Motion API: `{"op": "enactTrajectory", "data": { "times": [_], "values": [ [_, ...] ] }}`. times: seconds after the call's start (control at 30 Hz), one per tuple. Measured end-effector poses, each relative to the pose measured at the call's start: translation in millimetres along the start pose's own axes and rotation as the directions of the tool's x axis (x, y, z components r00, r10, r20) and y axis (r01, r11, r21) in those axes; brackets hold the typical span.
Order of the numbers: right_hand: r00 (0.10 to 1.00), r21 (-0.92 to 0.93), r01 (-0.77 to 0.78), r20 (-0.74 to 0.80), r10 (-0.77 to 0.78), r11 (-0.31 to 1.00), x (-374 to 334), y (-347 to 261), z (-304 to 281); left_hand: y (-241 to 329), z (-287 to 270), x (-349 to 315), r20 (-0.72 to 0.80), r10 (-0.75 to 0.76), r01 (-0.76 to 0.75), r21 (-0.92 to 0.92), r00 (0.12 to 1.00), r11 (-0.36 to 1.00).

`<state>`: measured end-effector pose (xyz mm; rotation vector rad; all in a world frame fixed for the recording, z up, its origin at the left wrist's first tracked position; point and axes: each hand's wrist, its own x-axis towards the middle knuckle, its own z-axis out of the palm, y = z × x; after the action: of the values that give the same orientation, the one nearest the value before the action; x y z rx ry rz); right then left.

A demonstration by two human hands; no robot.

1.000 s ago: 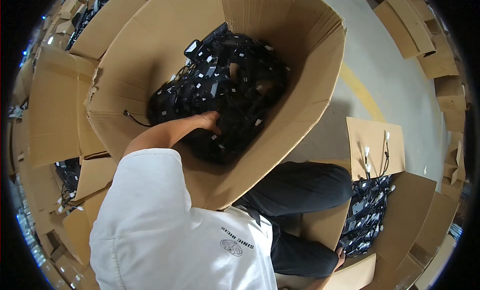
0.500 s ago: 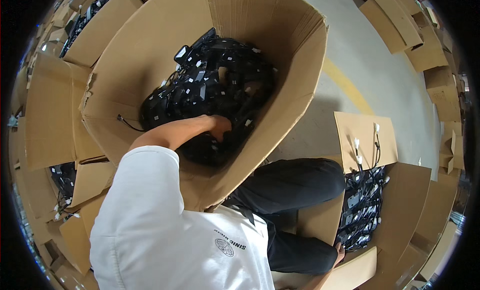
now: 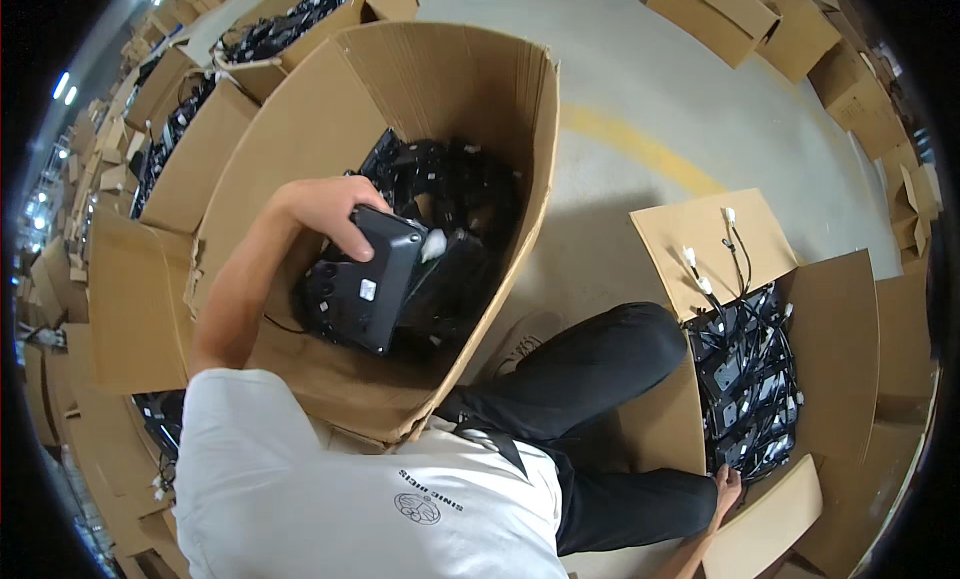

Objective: The person sorts through electronic screen units from large bins, checking their cables, then packs them into a shipping box. The box is then sealed with packing tape using a tape dispenser and labeled with a marker pen.

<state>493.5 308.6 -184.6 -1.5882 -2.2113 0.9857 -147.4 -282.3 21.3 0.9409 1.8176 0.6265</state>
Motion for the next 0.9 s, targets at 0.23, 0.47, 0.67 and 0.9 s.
{"op": "enactTrajectory", "data": {
  "times": [0.23,0.47,0.67,0.9],
  "values": [
    [0.921,-0.113,0.368,-0.096,-0.379,0.923,-2.3,-131.0,13.7,87.4,-20.5,-20.7,-0.399,0.438,-0.561,-0.274,0.805,0.781],
    [0.658,0.825,0.025,0.412,-0.630,0.565,-115.8,-391.7,119.0,191.7,-22.6,32.8,0.033,0.944,-0.810,-0.505,0.329,0.300],
    [0.510,0.781,-0.619,0.479,-0.715,0.082,-153.6,-443.7,145.4,222.2,23.9,61.0,-0.293,0.583,-0.648,-0.440,0.758,0.621],
    [0.819,0.907,0.096,0.161,-0.550,0.409,-94.5,-384.0,83.3,261.7,46.8,74.6,-0.368,0.445,-0.566,-0.355,0.816,0.744]
  ]
}}
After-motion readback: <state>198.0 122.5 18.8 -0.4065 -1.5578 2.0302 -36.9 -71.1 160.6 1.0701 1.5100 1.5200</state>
